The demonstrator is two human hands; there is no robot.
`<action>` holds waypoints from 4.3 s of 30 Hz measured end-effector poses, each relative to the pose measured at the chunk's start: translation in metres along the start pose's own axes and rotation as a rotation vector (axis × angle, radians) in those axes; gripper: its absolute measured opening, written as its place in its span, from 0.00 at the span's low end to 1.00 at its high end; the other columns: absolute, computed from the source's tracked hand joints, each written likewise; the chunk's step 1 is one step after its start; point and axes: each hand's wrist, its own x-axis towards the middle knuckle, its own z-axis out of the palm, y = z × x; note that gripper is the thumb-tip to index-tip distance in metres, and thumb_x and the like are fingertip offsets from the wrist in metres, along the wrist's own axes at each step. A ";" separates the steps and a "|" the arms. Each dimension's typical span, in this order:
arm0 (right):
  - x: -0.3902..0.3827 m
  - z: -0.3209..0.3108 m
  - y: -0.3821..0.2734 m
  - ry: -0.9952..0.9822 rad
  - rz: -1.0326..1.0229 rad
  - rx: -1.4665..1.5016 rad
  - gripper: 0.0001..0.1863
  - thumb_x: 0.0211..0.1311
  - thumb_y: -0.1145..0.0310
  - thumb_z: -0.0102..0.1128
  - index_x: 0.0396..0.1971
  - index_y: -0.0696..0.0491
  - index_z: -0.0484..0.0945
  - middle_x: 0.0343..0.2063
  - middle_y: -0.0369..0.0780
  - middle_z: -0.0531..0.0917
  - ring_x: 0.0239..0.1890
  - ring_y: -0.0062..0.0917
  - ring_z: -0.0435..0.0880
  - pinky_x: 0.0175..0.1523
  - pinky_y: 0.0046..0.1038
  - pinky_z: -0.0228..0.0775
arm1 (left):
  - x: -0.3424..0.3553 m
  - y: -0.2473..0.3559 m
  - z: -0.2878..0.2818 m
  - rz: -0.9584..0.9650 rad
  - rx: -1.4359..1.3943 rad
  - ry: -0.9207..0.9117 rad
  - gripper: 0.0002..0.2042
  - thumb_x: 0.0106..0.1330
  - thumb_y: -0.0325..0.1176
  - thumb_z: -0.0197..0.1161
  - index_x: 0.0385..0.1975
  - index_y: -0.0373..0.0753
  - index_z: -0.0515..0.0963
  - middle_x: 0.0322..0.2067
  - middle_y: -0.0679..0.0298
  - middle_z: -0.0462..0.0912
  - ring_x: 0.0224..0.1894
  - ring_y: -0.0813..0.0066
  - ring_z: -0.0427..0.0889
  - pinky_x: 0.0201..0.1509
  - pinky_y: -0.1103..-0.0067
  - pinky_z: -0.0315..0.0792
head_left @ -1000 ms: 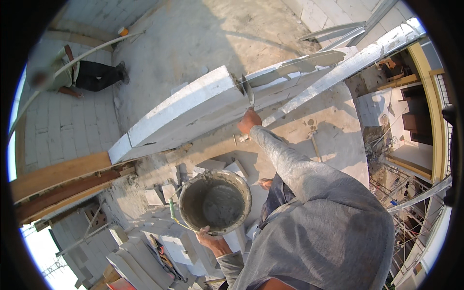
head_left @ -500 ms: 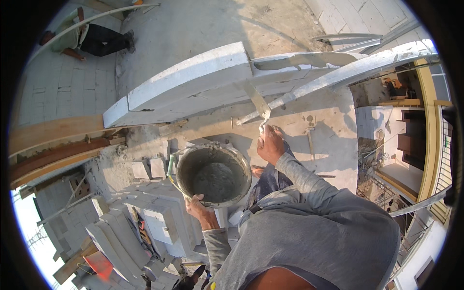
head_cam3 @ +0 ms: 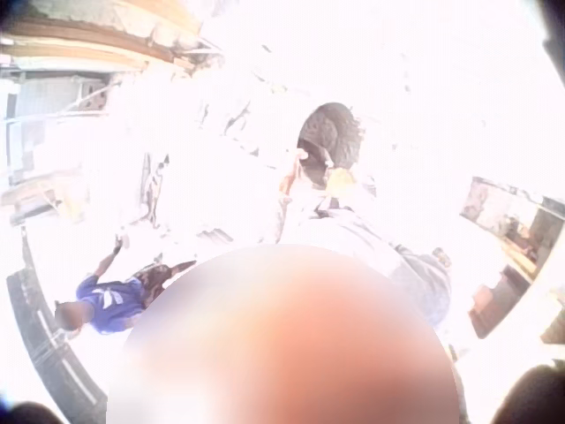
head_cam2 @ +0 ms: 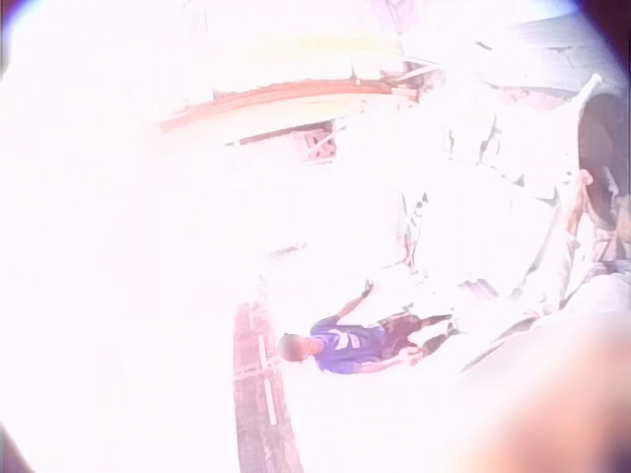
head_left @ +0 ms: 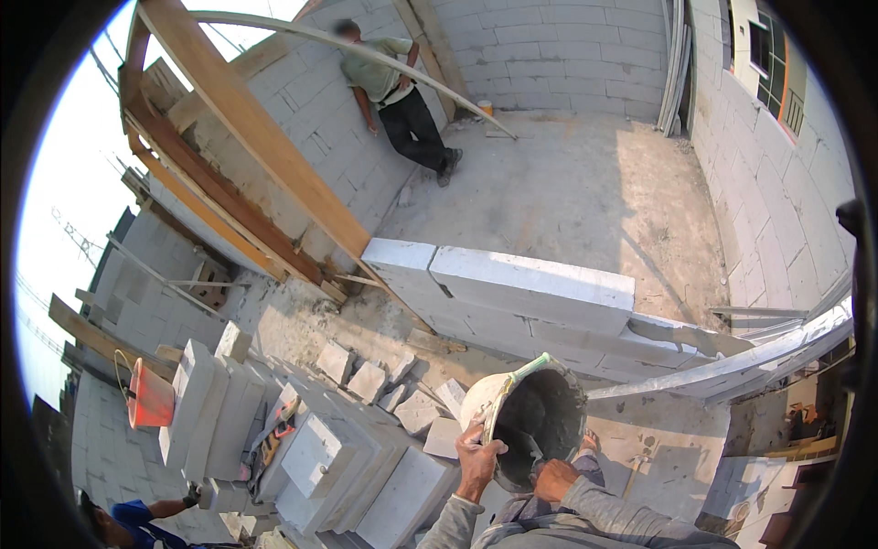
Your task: The person places white blocks along a rooftop edge, applies mortar with a trowel, and taps them into position with a hammer. The person also uses a wooden plank to align the blocks and continues adding mortar between joints.
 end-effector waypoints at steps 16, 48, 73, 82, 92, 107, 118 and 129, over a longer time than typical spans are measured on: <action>-0.108 -0.043 0.092 0.297 -0.082 1.810 0.14 0.72 0.60 0.53 0.43 0.56 0.75 0.28 0.32 0.73 0.24 0.14 0.68 0.30 0.18 0.66 | 0.007 -0.016 -0.010 -0.127 -0.364 0.183 0.18 0.45 0.22 0.55 0.40 0.31 0.77 0.35 0.65 0.78 0.34 0.73 0.77 0.41 0.79 0.73; 0.096 -0.026 0.169 1.002 0.556 0.641 0.23 0.64 0.65 0.58 0.53 0.62 0.64 0.48 0.53 0.76 0.46 0.48 0.82 0.47 0.45 0.77 | -0.013 -0.042 -0.021 -0.309 -0.274 0.573 0.23 0.42 0.26 0.56 0.43 0.26 0.75 0.41 0.55 0.78 0.41 0.59 0.79 0.49 0.66 0.75; 0.078 0.041 0.065 0.336 0.032 0.201 0.30 0.63 0.61 0.63 0.59 0.63 0.70 0.48 0.56 0.81 0.51 0.52 0.81 0.52 0.47 0.75 | -0.045 -0.242 -0.004 -0.690 -0.384 0.699 0.03 0.50 0.22 0.60 0.24 0.37 0.79 0.19 0.71 0.76 0.22 0.83 0.71 0.26 0.80 0.63; 0.008 0.161 0.192 0.202 0.493 0.257 0.25 0.62 0.67 0.64 0.57 0.62 0.74 0.44 0.51 0.84 0.46 0.44 0.84 0.51 0.38 0.77 | 0.122 -0.414 0.056 -0.742 -0.753 0.682 0.08 0.48 0.22 0.61 0.30 0.36 0.78 0.24 0.67 0.77 0.23 0.76 0.73 0.26 0.77 0.68; -0.014 0.249 0.297 0.076 0.475 0.324 0.20 0.67 0.67 0.56 0.51 0.69 0.78 0.41 0.51 0.85 0.42 0.37 0.86 0.50 0.34 0.77 | 0.238 -0.612 0.066 -0.856 -0.259 0.448 0.20 0.57 0.35 0.71 0.49 0.36 0.80 0.37 0.61 0.84 0.40 0.67 0.82 0.41 0.70 0.77; 0.380 0.313 0.067 -0.534 0.361 0.866 0.45 0.71 0.39 0.52 0.72 0.62 0.58 0.64 0.54 0.72 0.64 0.42 0.74 0.65 0.40 0.70 | -0.209 -0.631 -0.301 -0.908 -0.829 1.323 0.56 0.59 0.70 0.62 0.79 0.47 0.41 0.79 0.54 0.41 0.78 0.48 0.48 0.75 0.52 0.53; 0.508 0.516 -0.090 -0.008 0.162 1.412 0.36 0.69 0.50 0.60 0.66 0.61 0.67 0.63 0.44 0.73 0.64 0.32 0.70 0.70 0.32 0.57 | -0.289 -0.741 -0.561 -0.905 -0.350 1.406 0.44 0.62 0.61 0.65 0.73 0.41 0.60 0.68 0.55 0.66 0.70 0.50 0.63 0.67 0.52 0.63; 0.473 0.422 -0.159 0.010 0.568 0.100 0.45 0.65 0.34 0.53 0.62 0.64 0.74 0.49 0.54 0.84 0.49 0.45 0.85 0.58 0.38 0.74 | -0.295 -0.651 -0.618 -0.736 0.094 1.270 0.31 0.63 0.56 0.69 0.52 0.30 0.82 0.41 0.51 0.85 0.46 0.55 0.84 0.57 0.68 0.73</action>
